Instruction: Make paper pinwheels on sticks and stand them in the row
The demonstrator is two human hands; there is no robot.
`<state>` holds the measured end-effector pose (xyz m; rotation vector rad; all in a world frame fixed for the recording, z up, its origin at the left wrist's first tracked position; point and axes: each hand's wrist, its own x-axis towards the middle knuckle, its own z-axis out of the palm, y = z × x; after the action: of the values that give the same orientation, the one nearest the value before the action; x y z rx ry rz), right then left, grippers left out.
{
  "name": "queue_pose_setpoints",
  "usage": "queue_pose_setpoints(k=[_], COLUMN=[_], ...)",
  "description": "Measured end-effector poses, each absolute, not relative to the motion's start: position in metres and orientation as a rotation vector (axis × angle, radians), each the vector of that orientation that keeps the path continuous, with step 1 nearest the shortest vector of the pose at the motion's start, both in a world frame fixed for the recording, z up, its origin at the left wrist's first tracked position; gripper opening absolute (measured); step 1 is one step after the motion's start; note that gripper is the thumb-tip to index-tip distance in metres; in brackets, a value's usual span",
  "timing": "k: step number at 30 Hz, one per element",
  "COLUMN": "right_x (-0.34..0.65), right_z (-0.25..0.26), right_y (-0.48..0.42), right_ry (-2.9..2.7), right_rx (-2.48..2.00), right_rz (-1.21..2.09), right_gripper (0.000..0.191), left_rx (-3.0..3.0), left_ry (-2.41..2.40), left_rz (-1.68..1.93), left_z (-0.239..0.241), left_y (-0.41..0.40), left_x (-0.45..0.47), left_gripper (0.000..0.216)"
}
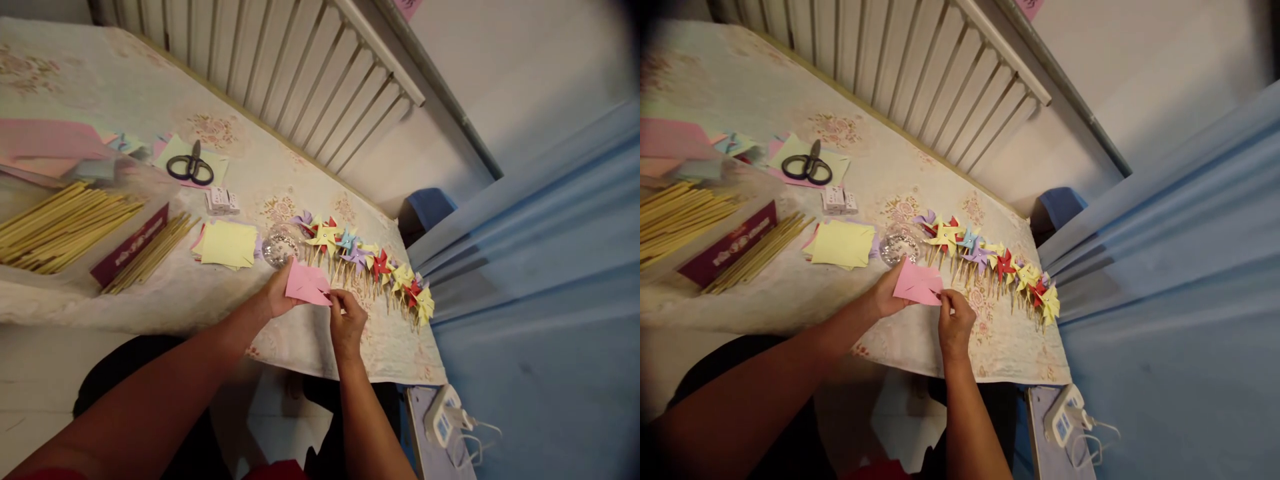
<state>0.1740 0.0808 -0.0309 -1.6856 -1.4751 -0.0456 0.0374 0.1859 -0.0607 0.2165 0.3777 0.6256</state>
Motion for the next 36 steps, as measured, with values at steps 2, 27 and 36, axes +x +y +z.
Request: queue_pose_setpoints(k=[2, 27, 36], right_x=[0.177, 0.186, 0.182], right_z=[-0.033, -0.045, -0.044], right_y=[0.079, 0.074, 0.08], right_ry=[-1.478, -0.878, -0.794], right_rx=[-1.687, -1.634, -1.577], right_rz=[-0.044, 0.652, 0.83], right_gripper=[0.019, 0.032, 0.027], left_rx=[0.215, 0.348, 0.437], left_ry=[0.418, 0.413, 0.347], left_rz=[0.62, 0.574, 0.603], left_z=[-0.056, -0.054, -0.054], left_y=[0.186, 0.189, 0.186], left_x=[0.037, 0.037, 0.036], left_gripper=[0.07, 0.033, 0.027])
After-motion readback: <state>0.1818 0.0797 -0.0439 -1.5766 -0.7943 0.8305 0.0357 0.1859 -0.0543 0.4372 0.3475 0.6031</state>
